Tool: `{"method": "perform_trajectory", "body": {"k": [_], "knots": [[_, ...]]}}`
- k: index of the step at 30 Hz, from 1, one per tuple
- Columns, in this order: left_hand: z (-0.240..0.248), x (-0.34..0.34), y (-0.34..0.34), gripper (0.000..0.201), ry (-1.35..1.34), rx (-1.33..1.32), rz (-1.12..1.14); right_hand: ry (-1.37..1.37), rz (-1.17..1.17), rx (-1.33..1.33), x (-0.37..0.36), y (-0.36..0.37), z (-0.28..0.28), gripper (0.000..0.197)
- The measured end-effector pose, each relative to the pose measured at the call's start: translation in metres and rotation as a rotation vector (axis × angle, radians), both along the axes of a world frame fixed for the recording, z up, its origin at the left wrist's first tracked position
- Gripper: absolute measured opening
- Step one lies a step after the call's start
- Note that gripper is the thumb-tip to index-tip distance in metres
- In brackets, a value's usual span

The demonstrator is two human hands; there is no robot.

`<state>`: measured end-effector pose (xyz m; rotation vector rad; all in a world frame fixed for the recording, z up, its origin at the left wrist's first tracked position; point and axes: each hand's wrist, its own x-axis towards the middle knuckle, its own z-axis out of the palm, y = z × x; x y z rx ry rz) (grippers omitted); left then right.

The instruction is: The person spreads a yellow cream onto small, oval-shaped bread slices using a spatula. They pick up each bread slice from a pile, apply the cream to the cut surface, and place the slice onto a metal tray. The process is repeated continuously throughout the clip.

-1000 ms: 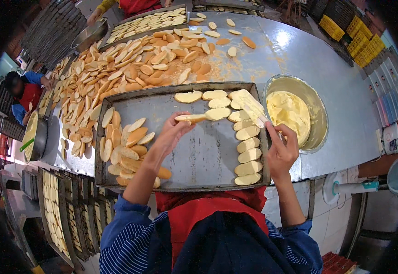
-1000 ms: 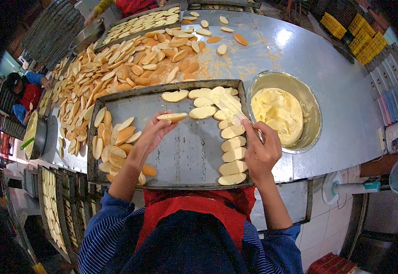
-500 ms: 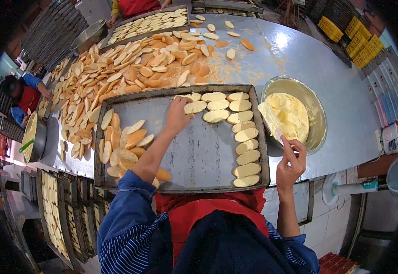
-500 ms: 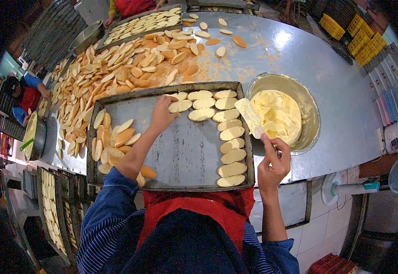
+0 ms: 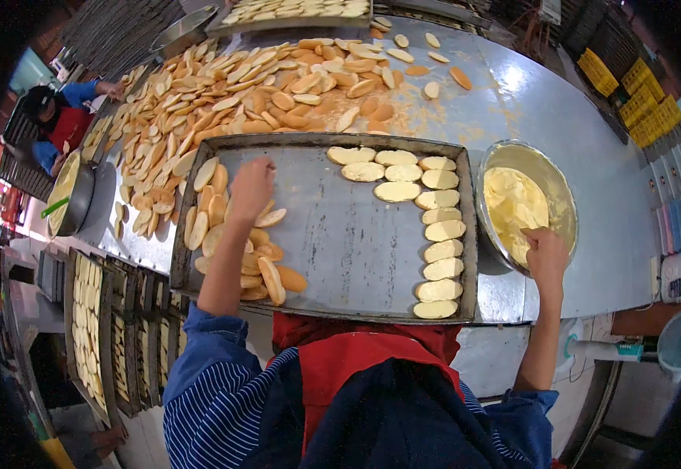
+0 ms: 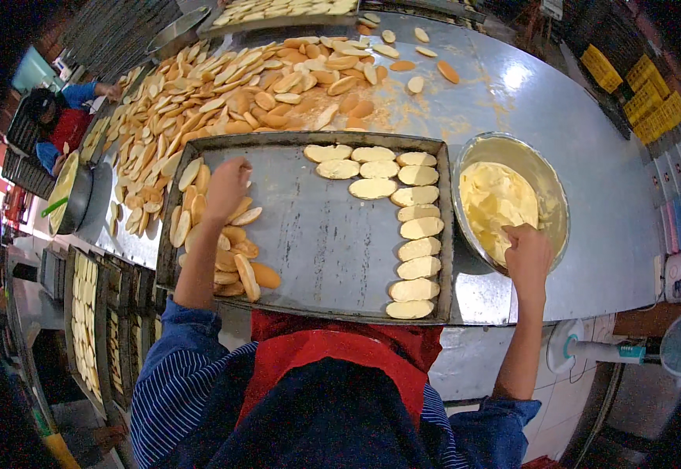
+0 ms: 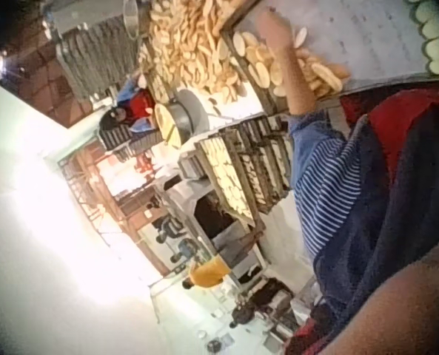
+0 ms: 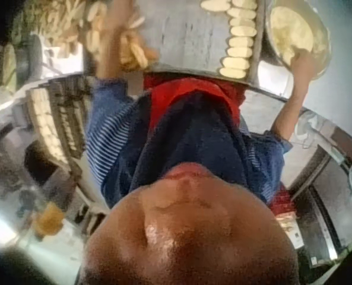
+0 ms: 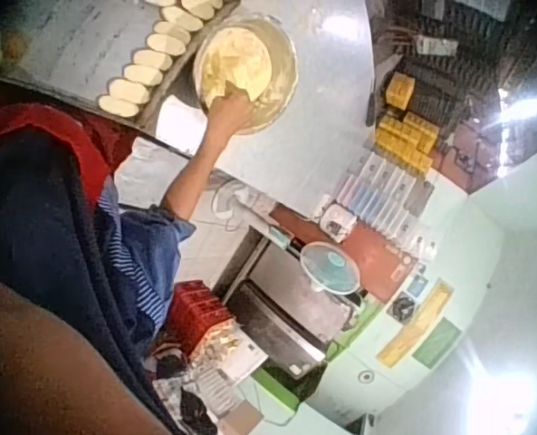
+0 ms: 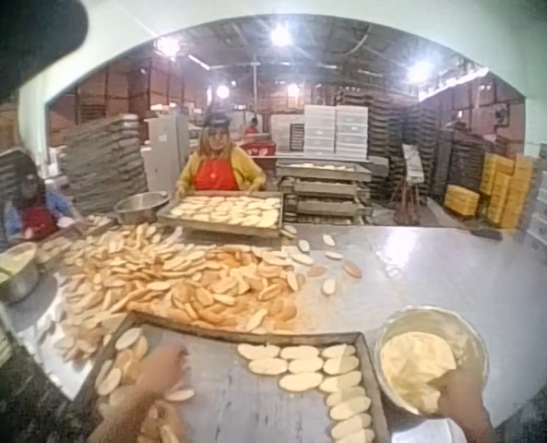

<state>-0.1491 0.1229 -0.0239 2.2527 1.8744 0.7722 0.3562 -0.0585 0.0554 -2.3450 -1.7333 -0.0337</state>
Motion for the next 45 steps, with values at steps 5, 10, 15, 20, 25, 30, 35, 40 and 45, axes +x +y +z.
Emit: {"method": "perform_trajectory", "body": {"k": [5, 10, 15, 20, 25, 30, 35, 40, 45], "knots": [[-0.013, -0.065, -0.012, 0.029, 0.180, -0.311, 0.050, 0.106, 0.188, -0.116, 0.001, 0.016, -0.005, 0.025], [0.007, -0.054, -0.037, 0.040, 0.158, -0.411, 0.053, 0.560, 0.010, -0.203, 0.019, 0.016, 0.011, 0.022], [0.001, -0.055, -0.038, 0.038, 0.130, -0.465, -0.048, 0.872, -0.107, -0.122, 0.044, 0.004, 0.013, 0.023], [-0.013, -0.058, -0.039, 0.037, 0.118, -0.383, -0.164, 1.031, -0.199, 0.020, 0.042, -0.009, 0.014, 0.025], [-0.006, -0.055, -0.043, 0.040, -0.054, -0.508, -0.227, 1.173, -0.146, 0.126, 0.029, -0.018, 0.014, 0.026], [-0.006, -0.044, -0.042, 0.041, -0.119, -0.244, -0.236, 1.301, -0.092, 0.195, 0.004, -0.021, 0.023, 0.030], [0.028, 0.028, -0.056, 0.042, -0.889, -0.352, -0.236, 1.354, 0.001, 0.169, -0.035, -0.023, 0.020, 0.031], [0.056, 0.099, -0.092, 0.051, -1.581, -0.658, -0.446, 1.398, 0.224, 0.243, -0.094, -0.022, 0.010, 0.026], [0.056, 0.135, -0.109, 0.048, -1.894, -0.894, -0.519, 0.828, 0.451, 0.602, -0.145, -0.018, -0.010, 0.037]]}}
